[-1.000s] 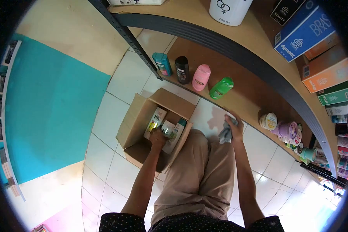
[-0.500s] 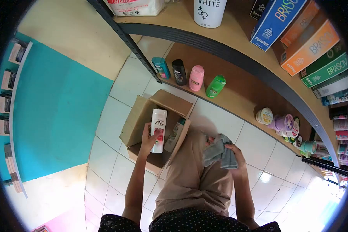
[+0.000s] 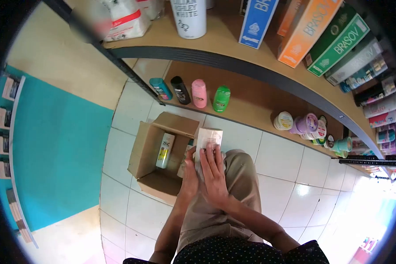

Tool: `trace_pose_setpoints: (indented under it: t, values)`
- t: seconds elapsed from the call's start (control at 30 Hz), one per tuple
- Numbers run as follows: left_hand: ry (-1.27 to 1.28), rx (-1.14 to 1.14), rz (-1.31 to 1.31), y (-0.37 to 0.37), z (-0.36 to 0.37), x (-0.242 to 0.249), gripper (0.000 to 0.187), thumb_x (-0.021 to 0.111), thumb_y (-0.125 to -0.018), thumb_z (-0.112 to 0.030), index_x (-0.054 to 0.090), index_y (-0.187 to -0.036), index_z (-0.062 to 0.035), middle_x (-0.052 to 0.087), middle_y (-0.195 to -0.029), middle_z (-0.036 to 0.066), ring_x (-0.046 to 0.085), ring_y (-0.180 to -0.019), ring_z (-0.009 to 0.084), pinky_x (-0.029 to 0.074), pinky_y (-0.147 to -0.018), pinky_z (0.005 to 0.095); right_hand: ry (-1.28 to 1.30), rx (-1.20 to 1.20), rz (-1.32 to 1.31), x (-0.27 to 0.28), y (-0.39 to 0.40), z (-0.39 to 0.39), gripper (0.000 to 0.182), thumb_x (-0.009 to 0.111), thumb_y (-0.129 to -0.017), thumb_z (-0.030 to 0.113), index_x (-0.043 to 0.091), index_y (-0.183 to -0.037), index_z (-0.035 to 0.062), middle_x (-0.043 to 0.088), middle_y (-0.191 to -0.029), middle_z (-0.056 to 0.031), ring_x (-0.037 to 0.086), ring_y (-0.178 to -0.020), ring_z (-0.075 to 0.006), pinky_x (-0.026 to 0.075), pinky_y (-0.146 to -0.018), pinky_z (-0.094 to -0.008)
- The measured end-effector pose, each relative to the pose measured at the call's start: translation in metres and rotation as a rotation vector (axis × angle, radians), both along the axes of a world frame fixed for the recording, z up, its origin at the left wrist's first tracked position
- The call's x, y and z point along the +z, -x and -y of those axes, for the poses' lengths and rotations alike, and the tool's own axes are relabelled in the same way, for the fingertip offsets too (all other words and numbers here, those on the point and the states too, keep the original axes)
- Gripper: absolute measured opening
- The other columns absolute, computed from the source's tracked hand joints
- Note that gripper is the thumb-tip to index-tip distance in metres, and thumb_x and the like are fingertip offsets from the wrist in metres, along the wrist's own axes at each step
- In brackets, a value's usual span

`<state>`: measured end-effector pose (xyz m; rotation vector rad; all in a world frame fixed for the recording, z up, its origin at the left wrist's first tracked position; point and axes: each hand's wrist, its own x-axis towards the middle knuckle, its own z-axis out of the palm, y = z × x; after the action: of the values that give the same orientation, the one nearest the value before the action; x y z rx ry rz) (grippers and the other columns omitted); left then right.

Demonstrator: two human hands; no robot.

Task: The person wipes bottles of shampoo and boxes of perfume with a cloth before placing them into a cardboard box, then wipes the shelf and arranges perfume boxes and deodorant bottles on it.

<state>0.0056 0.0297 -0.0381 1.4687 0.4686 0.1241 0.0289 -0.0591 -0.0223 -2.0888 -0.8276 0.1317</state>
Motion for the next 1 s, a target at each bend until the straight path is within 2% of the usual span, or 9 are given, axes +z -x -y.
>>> trace_pose_setpoints:
  t: [0.13,0.27,0.33,0.4,0.53,0.57,0.67,0.8,1.0]
  values:
    - [0.061,-0.038,0.035,0.002,0.007,-0.016,0.063,0.015,-0.085,-0.056,0.030,-0.119,-0.0052,0.042,-0.114,0.012,0.041,-0.106,0.0203,0.033,-0.087,0.0305,-0.037,-0.203,0.009,0.003,-0.025,0.001,0.061,0.048,-0.072,0.001,0.025,-0.128,-0.0021,0.017,-0.135,-0.0199,0.013,-0.124,-0.0407,0.015,-0.099,-0.0466]
    - [0.203,0.054,-0.014,-0.003,0.011,-0.014,0.052,0.023,-0.089,-0.046,0.032,-0.117,-0.0042,0.044,-0.106,0.009,0.044,-0.096,0.0150,0.037,-0.079,0.0258,-0.187,-0.094,-0.041,0.000,-0.021,0.020,0.057,0.049,-0.074,0.001,0.026,-0.127,-0.0031,0.016,-0.135,-0.0222,0.020,-0.123,-0.0383,0.018,-0.100,-0.0412]
    - [0.166,-0.007,-0.022,-0.011,0.012,-0.010,0.049,0.025,-0.089,-0.044,0.033,-0.117,-0.0043,0.046,-0.103,0.008,0.045,-0.091,0.0140,0.038,-0.076,0.0251,-0.211,-0.185,-0.104,-0.005,-0.015,0.034,0.066,0.056,-0.069,0.004,0.027,-0.128,0.0011,0.030,-0.128,-0.0222,0.037,-0.111,-0.0369,0.033,-0.091,-0.0383]
    - [0.087,-0.118,-0.029,-0.022,0.011,-0.005,0.044,0.027,-0.090,-0.039,0.035,-0.116,-0.0043,0.048,-0.096,0.005,0.049,-0.083,0.0121,0.041,-0.069,0.0236,-0.205,-0.254,-0.216,-0.008,-0.019,0.046,0.066,0.061,-0.066,0.005,0.031,-0.125,0.0021,0.040,-0.119,-0.0207,0.044,-0.102,-0.0338,0.037,-0.085,-0.0366]
    - [-0.053,-0.217,0.188,-0.043,0.034,-0.031,0.042,0.026,-0.091,-0.036,0.036,-0.115,-0.0021,0.051,-0.092,0.011,0.054,-0.077,0.0197,0.043,-0.065,0.0315,-0.310,-0.473,-0.607,-0.029,-0.046,0.066,0.061,0.072,-0.058,0.010,0.044,-0.111,0.0038,0.059,-0.092,-0.0130,0.058,-0.080,-0.0239,0.045,-0.074,-0.0323]
    - [-0.135,-0.309,0.124,-0.046,0.035,-0.036,0.039,0.030,-0.090,-0.031,0.035,-0.115,-0.0015,0.048,-0.098,0.016,0.055,-0.078,0.0292,0.043,-0.068,0.0359,-0.226,-0.365,-0.549,-0.027,-0.059,0.071,0.049,0.073,-0.058,0.009,0.050,-0.100,0.0017,0.060,-0.089,-0.0098,0.058,-0.079,-0.0187,0.046,-0.073,-0.0311]
    - [-0.314,-0.336,0.146,-0.059,0.042,-0.039,0.036,0.037,-0.088,-0.025,0.036,-0.116,-0.0017,0.043,-0.108,0.020,0.050,-0.091,0.0359,0.041,-0.075,0.0377,-0.415,-0.265,-0.720,-0.071,-0.078,0.087,0.048,0.075,-0.057,0.010,0.052,-0.098,0.0005,0.061,-0.087,-0.0079,0.058,-0.079,-0.0152,0.046,-0.072,-0.0292]
    - [-0.667,-0.266,0.258,-0.061,0.031,-0.032,0.037,0.044,-0.084,-0.018,0.037,-0.116,-0.0014,0.040,-0.114,0.020,0.039,-0.107,0.0348,0.035,-0.086,0.0403,-0.319,-0.401,-0.496,-0.119,-0.117,0.085,0.044,0.076,-0.057,0.012,0.054,-0.094,0.0009,0.061,-0.085,-0.0064,0.057,-0.078,-0.0144,0.046,-0.070,-0.0296]
    - [-0.609,0.076,0.170,-0.027,-0.025,-0.032,0.037,0.049,-0.080,-0.011,0.040,-0.113,0.0037,0.046,-0.109,0.020,0.044,-0.102,0.0342,0.034,-0.088,0.0402,-0.122,-0.663,-0.195,-0.159,-0.184,0.065,0.042,0.075,-0.056,0.016,0.054,-0.091,0.0036,0.061,-0.081,-0.0131,0.059,-0.079,-0.0265,0.046,-0.069,-0.0343]
